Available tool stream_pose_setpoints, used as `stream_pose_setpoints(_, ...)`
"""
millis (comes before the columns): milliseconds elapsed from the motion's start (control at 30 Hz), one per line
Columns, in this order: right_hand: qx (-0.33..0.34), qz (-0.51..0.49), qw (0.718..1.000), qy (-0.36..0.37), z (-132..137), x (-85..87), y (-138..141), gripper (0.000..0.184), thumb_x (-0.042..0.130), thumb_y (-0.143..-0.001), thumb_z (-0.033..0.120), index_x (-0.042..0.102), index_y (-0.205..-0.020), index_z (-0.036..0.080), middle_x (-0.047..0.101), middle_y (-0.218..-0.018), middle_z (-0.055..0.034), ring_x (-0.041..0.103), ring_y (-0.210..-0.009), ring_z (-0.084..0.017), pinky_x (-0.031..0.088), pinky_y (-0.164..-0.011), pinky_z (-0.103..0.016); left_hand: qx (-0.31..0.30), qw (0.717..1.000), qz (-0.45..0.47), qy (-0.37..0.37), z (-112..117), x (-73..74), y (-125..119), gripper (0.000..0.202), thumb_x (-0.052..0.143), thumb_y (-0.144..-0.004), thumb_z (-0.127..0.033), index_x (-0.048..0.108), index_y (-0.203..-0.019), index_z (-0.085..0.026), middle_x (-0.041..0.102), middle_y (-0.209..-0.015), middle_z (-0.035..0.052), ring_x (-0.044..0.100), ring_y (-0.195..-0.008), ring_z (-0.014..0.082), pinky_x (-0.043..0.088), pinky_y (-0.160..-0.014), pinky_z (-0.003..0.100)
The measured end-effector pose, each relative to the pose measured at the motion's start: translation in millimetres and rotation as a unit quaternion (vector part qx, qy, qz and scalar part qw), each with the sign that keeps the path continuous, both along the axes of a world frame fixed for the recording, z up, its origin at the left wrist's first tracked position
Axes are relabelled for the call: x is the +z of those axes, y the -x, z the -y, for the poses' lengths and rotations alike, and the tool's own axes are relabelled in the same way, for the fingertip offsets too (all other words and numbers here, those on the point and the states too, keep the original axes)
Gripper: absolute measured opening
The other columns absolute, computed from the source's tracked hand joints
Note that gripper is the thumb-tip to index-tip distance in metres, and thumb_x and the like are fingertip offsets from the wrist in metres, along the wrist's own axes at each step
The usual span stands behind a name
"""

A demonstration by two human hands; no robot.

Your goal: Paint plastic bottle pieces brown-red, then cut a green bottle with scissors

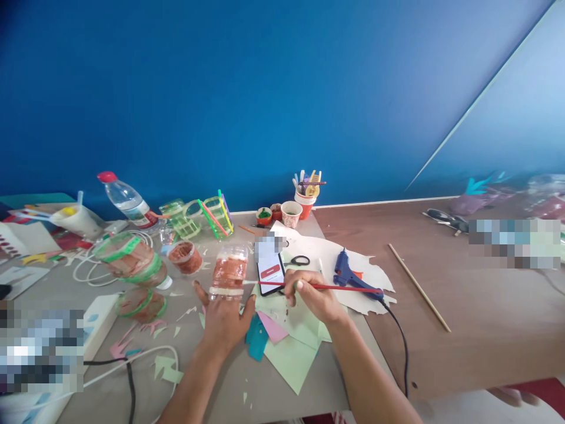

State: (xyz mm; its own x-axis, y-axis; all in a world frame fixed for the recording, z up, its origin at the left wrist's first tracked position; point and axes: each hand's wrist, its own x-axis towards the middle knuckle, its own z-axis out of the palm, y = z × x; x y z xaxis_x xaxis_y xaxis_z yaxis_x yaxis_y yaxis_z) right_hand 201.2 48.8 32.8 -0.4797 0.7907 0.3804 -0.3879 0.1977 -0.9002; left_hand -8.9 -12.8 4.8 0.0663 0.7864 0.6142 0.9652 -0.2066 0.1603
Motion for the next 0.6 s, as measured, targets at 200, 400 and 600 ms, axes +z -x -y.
stream_pose_setpoints(200,-0.125,-0.025,0.992,0.008,-3,-0.6,3,0.036,0.062,-0.085,0.055,0.071,-0.098,0.023,0.069,-0.083,-0.0079,0.059,-0.075,-0.023,0.047,-0.070,-0.036,-0.120,0.992,0.018,-0.040,4,2.3,0,0.058,0.062,-0.082,-0.028,0.047,-0.137,-0.017,0.064,-0.129,0.0168,0.052,-0.127,0.0387,-0.005,-0.115,0.070)
stream_pose_setpoints(400,-0.157,0.052,0.985,-0.056,-5,-8.6,11,0.053,0.054,-0.089,0.060,0.057,-0.128,0.025,0.063,-0.122,-0.0116,0.059,-0.096,-0.025,0.047,-0.088,-0.042,-0.215,0.976,0.015,-0.015,13,7.9,-7,0.066,0.060,-0.082,-0.028,0.039,-0.144,-0.020,0.061,-0.135,0.0137,0.050,-0.131,0.0360,-0.006,-0.116,0.069)
stream_pose_setpoints(600,-0.183,0.165,0.967,-0.070,-1,-4.0,10,0.050,0.054,-0.089,0.060,0.064,-0.123,0.025,0.068,-0.120,-0.0118,0.059,-0.112,-0.032,0.046,-0.096,-0.045,-0.252,0.968,0.007,0.018,17,12.5,-13,0.072,0.058,-0.083,-0.030,0.031,-0.149,-0.019,0.060,-0.136,0.0137,0.047,-0.134,0.0361,-0.015,-0.114,0.068)
